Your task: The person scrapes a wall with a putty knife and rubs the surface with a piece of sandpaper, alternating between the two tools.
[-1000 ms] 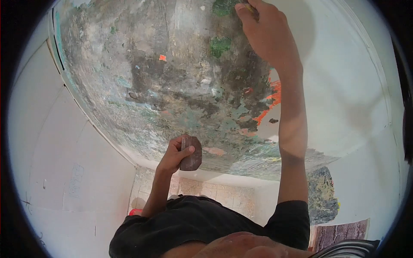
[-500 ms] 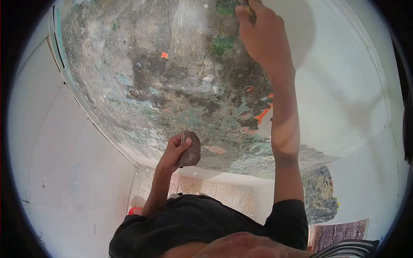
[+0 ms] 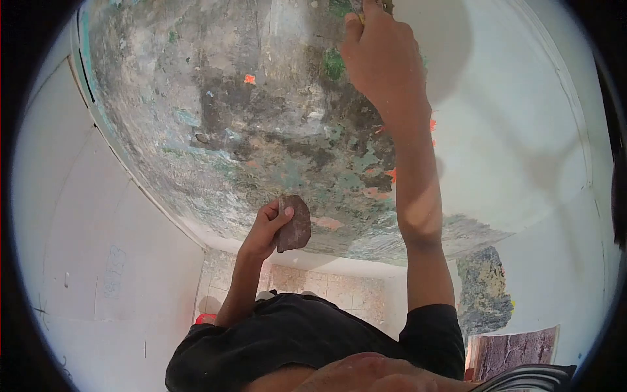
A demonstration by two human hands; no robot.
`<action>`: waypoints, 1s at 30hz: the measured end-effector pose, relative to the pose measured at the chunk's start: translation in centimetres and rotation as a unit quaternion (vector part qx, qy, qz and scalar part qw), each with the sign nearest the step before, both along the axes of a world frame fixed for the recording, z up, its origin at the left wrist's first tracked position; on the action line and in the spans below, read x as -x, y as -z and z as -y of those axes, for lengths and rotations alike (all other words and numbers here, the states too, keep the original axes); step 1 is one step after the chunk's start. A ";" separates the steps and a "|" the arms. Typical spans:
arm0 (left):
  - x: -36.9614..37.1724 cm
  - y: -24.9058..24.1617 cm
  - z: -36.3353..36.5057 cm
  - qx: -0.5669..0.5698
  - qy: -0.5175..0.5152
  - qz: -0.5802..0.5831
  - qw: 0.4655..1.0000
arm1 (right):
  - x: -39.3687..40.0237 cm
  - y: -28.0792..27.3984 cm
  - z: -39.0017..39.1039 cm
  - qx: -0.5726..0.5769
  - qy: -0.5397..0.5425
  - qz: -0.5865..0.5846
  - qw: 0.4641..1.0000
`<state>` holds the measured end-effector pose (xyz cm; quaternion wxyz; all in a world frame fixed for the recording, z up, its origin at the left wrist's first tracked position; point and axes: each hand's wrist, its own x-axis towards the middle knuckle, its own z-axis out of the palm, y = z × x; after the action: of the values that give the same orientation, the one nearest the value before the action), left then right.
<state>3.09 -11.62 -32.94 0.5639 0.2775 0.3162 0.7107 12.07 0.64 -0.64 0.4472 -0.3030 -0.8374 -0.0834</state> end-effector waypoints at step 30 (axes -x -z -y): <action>1.1 -0.1 1.1 -0.010 0.009 0.013 1.000 | -0.6 -1.5 2.6 0.138 -0.087 -0.055 0.985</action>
<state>1.98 -12.77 -32.85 0.5713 0.2771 0.2991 0.7123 12.72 -1.94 0.90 0.4519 -0.2925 -0.8381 0.0891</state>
